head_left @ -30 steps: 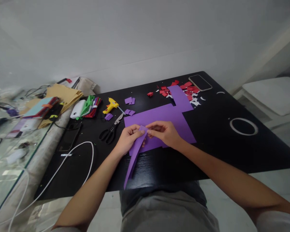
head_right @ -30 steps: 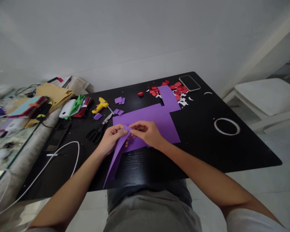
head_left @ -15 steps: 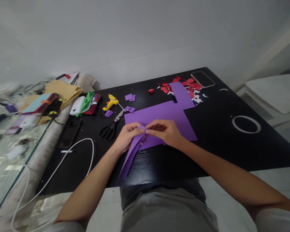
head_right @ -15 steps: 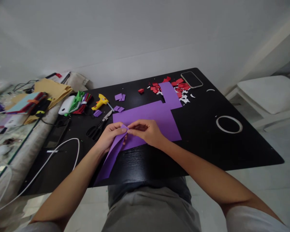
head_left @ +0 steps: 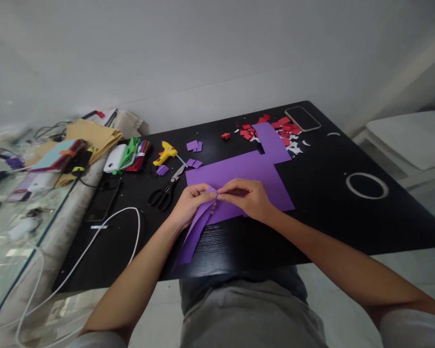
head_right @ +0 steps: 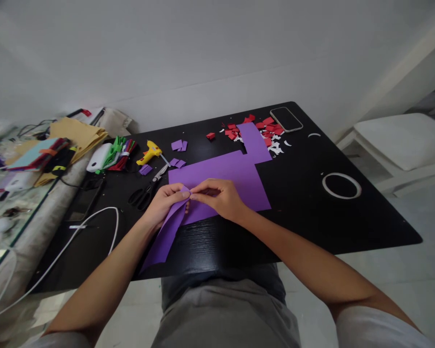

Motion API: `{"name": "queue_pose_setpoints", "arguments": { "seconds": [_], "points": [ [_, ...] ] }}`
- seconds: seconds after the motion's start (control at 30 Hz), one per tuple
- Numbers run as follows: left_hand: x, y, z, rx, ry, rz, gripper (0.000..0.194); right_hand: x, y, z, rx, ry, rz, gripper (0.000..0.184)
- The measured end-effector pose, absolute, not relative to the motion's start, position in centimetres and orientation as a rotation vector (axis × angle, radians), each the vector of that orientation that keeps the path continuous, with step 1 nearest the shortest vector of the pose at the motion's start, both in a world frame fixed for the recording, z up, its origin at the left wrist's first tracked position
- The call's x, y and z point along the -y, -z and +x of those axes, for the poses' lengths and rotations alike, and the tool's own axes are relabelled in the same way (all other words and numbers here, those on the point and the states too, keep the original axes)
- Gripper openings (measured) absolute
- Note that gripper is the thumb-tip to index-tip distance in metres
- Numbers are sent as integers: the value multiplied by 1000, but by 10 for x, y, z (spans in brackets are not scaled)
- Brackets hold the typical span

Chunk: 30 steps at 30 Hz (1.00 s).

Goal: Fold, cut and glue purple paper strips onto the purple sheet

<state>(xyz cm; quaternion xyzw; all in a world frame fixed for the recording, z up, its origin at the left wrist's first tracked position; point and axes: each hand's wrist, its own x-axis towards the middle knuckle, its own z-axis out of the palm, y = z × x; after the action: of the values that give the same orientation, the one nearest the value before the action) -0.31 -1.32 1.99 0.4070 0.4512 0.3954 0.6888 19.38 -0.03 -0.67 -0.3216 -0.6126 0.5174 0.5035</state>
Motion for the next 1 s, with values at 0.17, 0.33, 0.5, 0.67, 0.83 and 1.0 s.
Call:
{"name": "queue_pose_setpoints", "arguments": {
  "seconds": [0.17,0.33,0.5,0.67,0.83,1.0],
  "points": [
    [13,-18,-4,-1016,-896,920,27,0,8,194,1482,-1252,-792,16],
    [12,-17,-4,-1013,-897,924,26,0,8,194,1498,-1223,-760,12],
    [12,-18,-4,-1013,-907,924,27,0,9,194,1513,-1190,-759,11],
    [13,-19,-3,-1043,-924,912,30,0,9,195,1539,-1130,-749,10],
    [13,-17,-3,-1048,-927,909,30,1,8,195,1556,-1109,-763,10],
    [13,-16,-4,-1051,-917,905,30,1,10,194,1553,-1101,-749,9]
  ]
}}
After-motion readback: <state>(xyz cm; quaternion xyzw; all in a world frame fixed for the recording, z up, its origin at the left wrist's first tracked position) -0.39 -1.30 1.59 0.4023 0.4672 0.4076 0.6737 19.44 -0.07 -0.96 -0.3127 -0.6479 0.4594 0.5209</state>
